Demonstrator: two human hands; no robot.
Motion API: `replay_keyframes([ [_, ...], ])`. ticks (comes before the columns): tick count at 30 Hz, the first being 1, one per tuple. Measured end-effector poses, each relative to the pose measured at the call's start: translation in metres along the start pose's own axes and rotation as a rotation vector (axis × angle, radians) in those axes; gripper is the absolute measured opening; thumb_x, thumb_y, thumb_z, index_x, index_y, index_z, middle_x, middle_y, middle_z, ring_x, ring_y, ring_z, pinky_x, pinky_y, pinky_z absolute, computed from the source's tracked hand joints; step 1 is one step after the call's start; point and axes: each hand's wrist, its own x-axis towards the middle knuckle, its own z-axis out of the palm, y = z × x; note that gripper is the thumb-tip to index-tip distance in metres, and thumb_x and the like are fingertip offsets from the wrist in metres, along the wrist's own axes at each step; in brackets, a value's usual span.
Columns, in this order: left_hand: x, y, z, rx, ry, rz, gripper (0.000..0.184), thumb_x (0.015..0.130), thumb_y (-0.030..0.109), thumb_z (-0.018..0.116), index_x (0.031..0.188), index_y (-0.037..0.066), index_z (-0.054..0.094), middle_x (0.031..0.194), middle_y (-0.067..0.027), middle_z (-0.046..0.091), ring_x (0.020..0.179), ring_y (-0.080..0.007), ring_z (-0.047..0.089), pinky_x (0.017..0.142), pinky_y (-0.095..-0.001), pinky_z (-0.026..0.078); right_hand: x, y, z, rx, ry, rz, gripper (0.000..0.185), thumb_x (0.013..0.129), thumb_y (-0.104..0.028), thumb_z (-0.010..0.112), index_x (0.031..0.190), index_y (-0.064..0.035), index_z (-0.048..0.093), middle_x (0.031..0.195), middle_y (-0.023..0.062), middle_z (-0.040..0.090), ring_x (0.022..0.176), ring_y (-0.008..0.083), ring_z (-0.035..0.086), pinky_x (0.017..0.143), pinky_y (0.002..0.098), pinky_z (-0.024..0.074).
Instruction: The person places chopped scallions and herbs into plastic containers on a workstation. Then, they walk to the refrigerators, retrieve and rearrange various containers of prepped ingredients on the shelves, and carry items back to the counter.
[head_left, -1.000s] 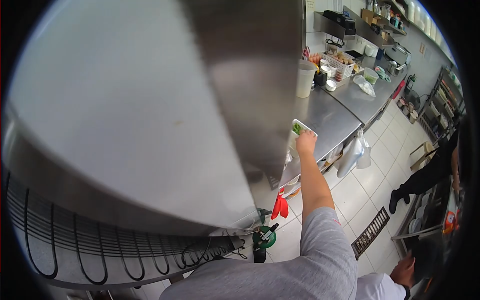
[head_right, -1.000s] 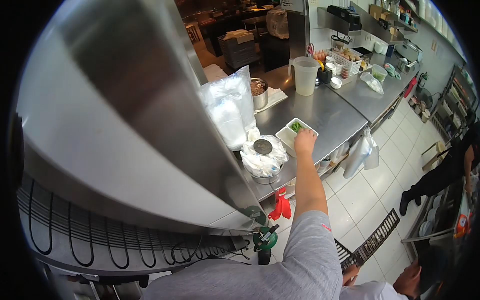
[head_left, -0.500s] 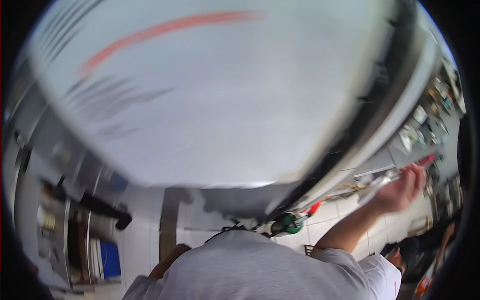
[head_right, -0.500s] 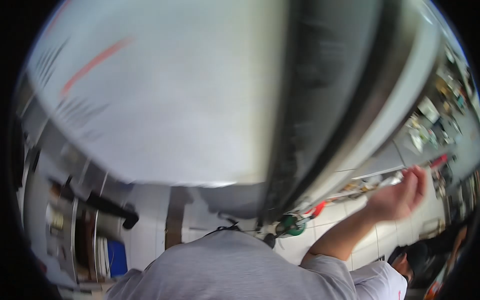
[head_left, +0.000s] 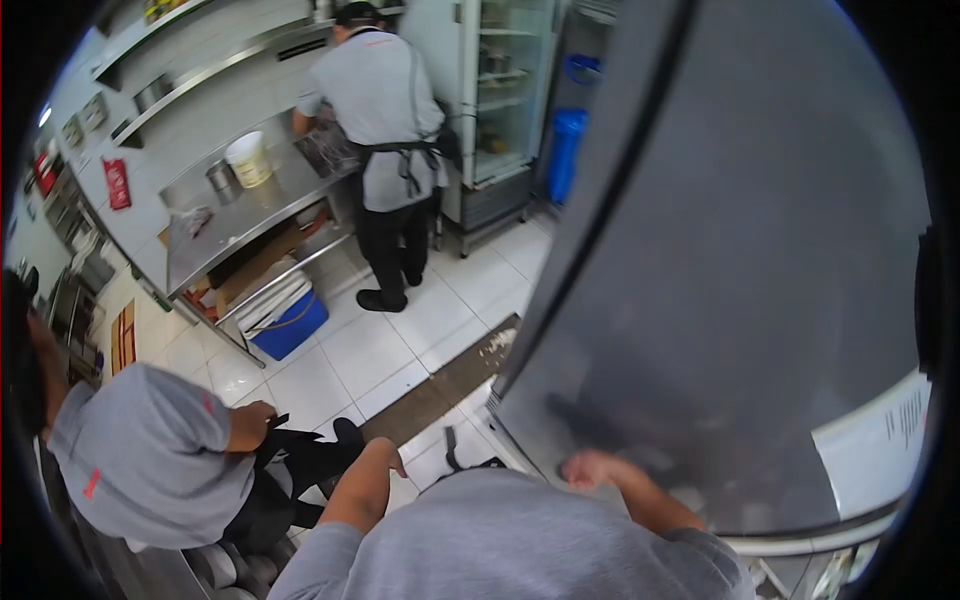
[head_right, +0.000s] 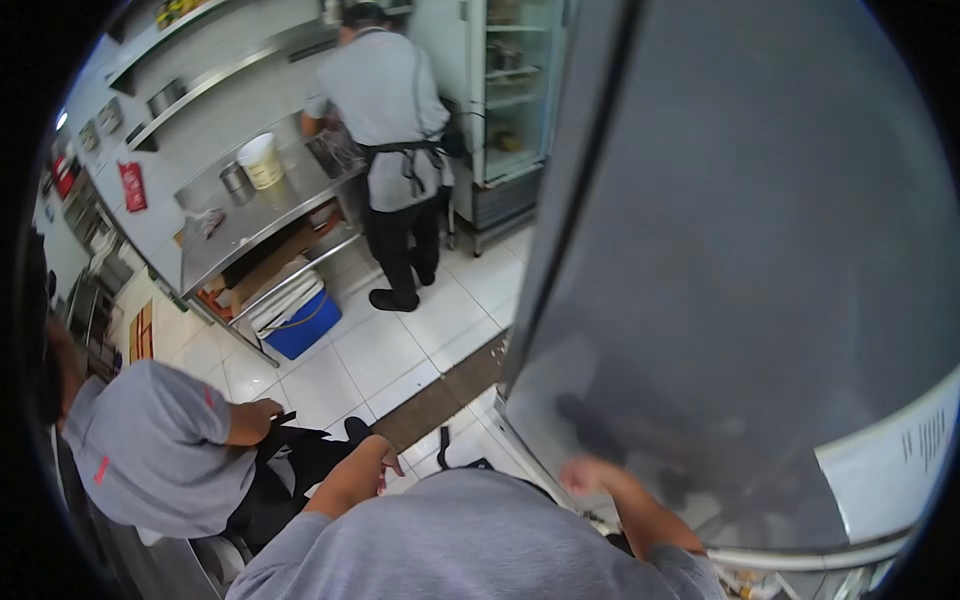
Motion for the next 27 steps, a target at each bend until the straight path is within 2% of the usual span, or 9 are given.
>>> replay_keyframes([
  [1,0.002,-0.004,-0.009,-0.072,-0.006,0.037,0.054,0.096,0.047,0.051,0.124,0.001,0.06,0.107,-0.0195,0.068,0.08,-0.0316,0.07,0.066,-0.0475,0.06,-0.011,-0.029,0.007,0.591,-0.019,0.612,0.013,0.087,-0.019,0.068,0.095,-0.0089,0.067,0.089,0.0035,0.066,0.078,0.0155,0.062,0.065,0.0307,0.0524],
  [3,0.003,-0.009,-0.027,-0.223,-0.007,0.104,0.055,0.095,0.047,0.052,0.124,0.001,0.06,0.107,-0.0207,0.067,0.078,-0.032,0.07,0.064,-0.0475,0.06,-0.043,-0.146,-0.019,0.365,0.002,0.932,0.017,0.082,-0.021,0.075,0.09,-0.0074,0.068,0.083,0.0032,0.065,0.077,0.0145,0.062,0.066,0.0282,0.0529],
  [5,0.002,-0.009,-0.047,-0.414,0.054,0.199,0.056,0.095,0.048,0.052,0.123,0.0,0.059,0.108,-0.0218,0.067,0.076,-0.0324,0.07,0.062,-0.0474,0.06,-0.019,0.071,0.063,0.821,-0.118,1.193,0.022,0.079,-0.021,0.077,0.094,-0.0069,0.07,0.084,0.007,0.068,0.079,0.0203,0.066,0.069,0.0353,0.0547],
  [10,-0.032,-0.029,-0.104,-0.35,0.424,0.545,0.032,0.098,0.032,0.056,0.121,0.013,0.065,0.093,-0.0069,0.067,0.07,-0.017,0.065,0.058,-0.0371,0.058,0.051,0.073,0.024,0.416,0.015,1.059,0.023,0.079,-0.022,0.076,0.095,-0.007,0.07,0.085,0.0077,0.069,0.08,0.0213,0.066,0.069,0.0363,0.0547],
  [11,0.007,-0.043,-0.126,-0.44,0.39,0.604,0.052,0.093,0.051,0.057,0.093,0.0,0.069,0.074,-0.0089,0.063,0.061,-0.0221,0.061,0.054,-0.0382,0.054,0.076,0.072,0.009,0.393,0.041,1.016,0.023,0.079,-0.022,0.076,0.095,-0.0071,0.07,0.085,0.0078,0.069,0.08,0.0215,0.066,0.069,0.0364,0.0547],
  [13,0.007,-0.054,-0.165,-0.384,0.41,0.339,0.039,0.096,0.044,0.053,0.115,0.013,0.067,0.097,-0.0055,0.069,0.071,-0.0189,0.067,0.057,-0.0361,0.057,0.129,0.074,-0.026,0.359,0.118,0.905,0.023,0.079,-0.022,0.076,0.095,-0.0071,0.07,0.085,0.0081,0.069,0.08,0.0219,0.066,0.069,0.0368,0.0547],
  [14,0.03,-0.066,-0.185,-0.381,0.405,0.361,0.052,0.092,0.053,0.056,0.093,0.003,0.07,0.067,-0.0087,0.063,0.058,-0.0224,0.061,0.053,-0.0388,0.053,0.155,0.069,-0.048,0.346,0.17,0.842,0.023,0.079,-0.022,0.076,0.095,-0.0071,0.07,0.085,0.0082,0.069,0.08,0.0221,0.066,0.07,0.037,0.0547],
  [16,0.063,-0.098,-0.218,0.051,0.605,0.468,0.058,0.091,0.056,0.056,0.105,0.002,0.07,0.09,-0.0147,0.07,0.063,-0.0272,0.063,0.058,-0.0433,0.054,0.201,0.054,-0.095,0.351,0.294,0.725,0.023,0.079,-0.022,0.076,0.095,-0.0072,0.07,0.085,0.0085,0.069,0.081,0.0225,0.066,0.07,0.0373,0.0547],
  [27,-0.039,0.007,-0.466,0.033,0.49,0.381,0.062,0.091,0.057,0.057,0.121,0.003,0.065,0.118,-0.0201,0.063,0.071,-0.0301,0.065,0.062,-0.0459,0.055,0.301,0.025,-0.219,0.573,0.662,0.716,0.023,0.079,-0.023,0.075,0.096,-0.0074,0.07,0.087,0.0099,0.07,0.082,0.0247,0.067,0.071,0.0394,0.0547],
])
